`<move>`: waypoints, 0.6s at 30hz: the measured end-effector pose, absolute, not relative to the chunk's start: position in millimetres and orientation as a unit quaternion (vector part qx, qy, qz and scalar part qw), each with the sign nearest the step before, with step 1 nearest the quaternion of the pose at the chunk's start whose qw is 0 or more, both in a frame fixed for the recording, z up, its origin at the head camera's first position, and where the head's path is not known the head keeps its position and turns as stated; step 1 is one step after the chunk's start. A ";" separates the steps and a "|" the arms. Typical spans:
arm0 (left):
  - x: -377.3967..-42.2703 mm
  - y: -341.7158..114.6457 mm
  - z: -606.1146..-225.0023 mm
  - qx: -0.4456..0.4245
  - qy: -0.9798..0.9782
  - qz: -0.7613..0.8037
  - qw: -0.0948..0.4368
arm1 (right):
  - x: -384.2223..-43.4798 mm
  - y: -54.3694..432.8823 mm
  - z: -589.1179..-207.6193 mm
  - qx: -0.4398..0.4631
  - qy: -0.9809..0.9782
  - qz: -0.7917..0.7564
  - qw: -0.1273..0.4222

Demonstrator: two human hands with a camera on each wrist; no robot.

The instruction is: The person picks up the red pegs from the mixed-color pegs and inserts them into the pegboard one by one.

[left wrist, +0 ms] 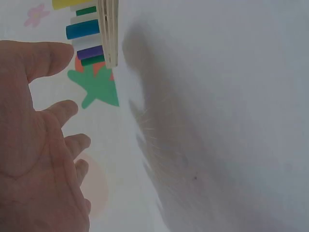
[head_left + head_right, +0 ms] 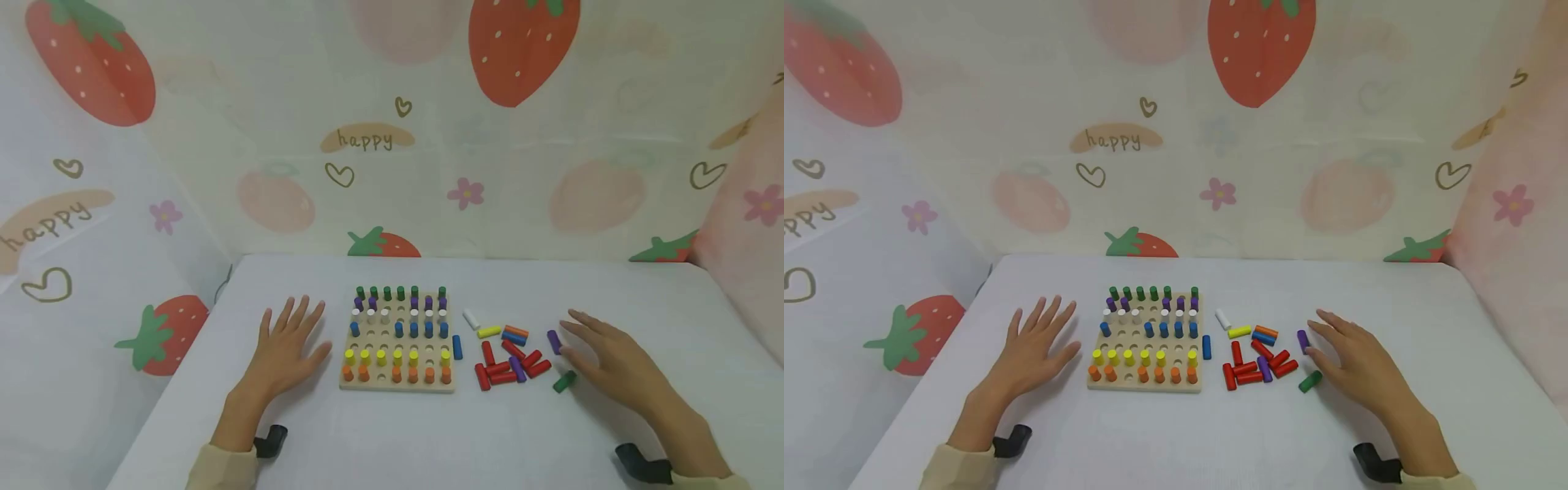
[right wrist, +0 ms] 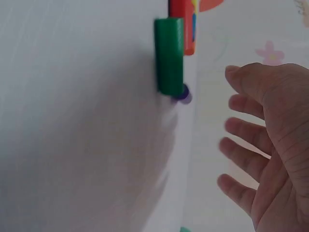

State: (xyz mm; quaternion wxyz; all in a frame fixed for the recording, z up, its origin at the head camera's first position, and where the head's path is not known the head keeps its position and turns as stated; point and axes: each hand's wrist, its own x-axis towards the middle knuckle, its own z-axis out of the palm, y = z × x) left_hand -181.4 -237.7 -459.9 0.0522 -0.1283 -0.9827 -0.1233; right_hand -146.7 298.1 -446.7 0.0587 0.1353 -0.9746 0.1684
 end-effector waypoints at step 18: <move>-180.1 -224.1 -462.0 -0.154 -0.980 -0.122 0.007 | -136.4 273.9 -444.7 0.178 -0.969 0.171 0.011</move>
